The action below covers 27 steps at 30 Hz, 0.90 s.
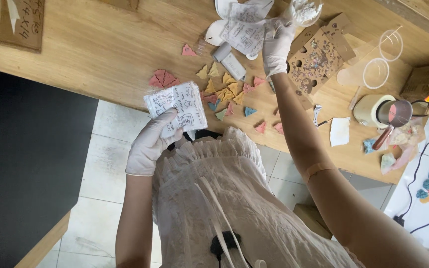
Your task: Organizing and sorting small illustrated paper tags and wax pieces on a workbench.
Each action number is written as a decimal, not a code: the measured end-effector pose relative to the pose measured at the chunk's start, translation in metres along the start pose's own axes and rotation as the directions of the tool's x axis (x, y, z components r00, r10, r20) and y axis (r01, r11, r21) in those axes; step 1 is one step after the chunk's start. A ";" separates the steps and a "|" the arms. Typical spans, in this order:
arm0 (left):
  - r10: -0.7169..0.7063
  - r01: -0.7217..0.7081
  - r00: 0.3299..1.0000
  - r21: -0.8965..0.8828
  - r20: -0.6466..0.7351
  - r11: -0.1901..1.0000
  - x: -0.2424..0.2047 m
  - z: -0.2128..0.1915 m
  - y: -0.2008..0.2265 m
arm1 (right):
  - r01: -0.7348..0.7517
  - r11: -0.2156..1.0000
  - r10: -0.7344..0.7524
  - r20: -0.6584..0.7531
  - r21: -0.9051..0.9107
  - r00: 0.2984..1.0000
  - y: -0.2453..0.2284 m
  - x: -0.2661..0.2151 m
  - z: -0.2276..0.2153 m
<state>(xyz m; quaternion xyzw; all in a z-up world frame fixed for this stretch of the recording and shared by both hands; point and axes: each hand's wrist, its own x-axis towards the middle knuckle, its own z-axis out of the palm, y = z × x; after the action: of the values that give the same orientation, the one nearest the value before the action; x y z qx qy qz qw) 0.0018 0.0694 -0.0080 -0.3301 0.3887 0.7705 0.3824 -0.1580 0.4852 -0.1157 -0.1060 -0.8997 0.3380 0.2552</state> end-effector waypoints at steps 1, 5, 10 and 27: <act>-0.001 0.001 1.000 -0.013 0.028 1.000 0.005 0.001 0.001 | 0.072 0.995 -0.069 -0.045 0.065 0.997 -0.004 0.004 -0.009; 0.013 -0.007 0.994 -0.055 0.107 0.998 0.027 0.005 0.003 | -0.119 0.900 0.077 0.116 0.419 0.990 -0.075 0.005 -0.063; 0.074 -0.062 0.980 -0.071 0.185 0.996 0.035 0.028 0.010 | -0.224 0.770 -0.021 0.375 0.598 0.927 -0.207 -0.064 -0.141; 0.097 -0.132 0.928 0.072 0.360 0.989 0.011 0.056 0.019 | 0.541 0.840 -0.519 0.357 0.042 0.777 -0.254 -0.115 -0.156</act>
<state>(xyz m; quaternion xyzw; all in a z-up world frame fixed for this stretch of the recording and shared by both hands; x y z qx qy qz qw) -0.0316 0.1124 0.0165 -0.1434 0.3679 0.8192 0.4160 0.0176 0.3400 0.1079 0.2060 -0.9339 0.2374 0.1703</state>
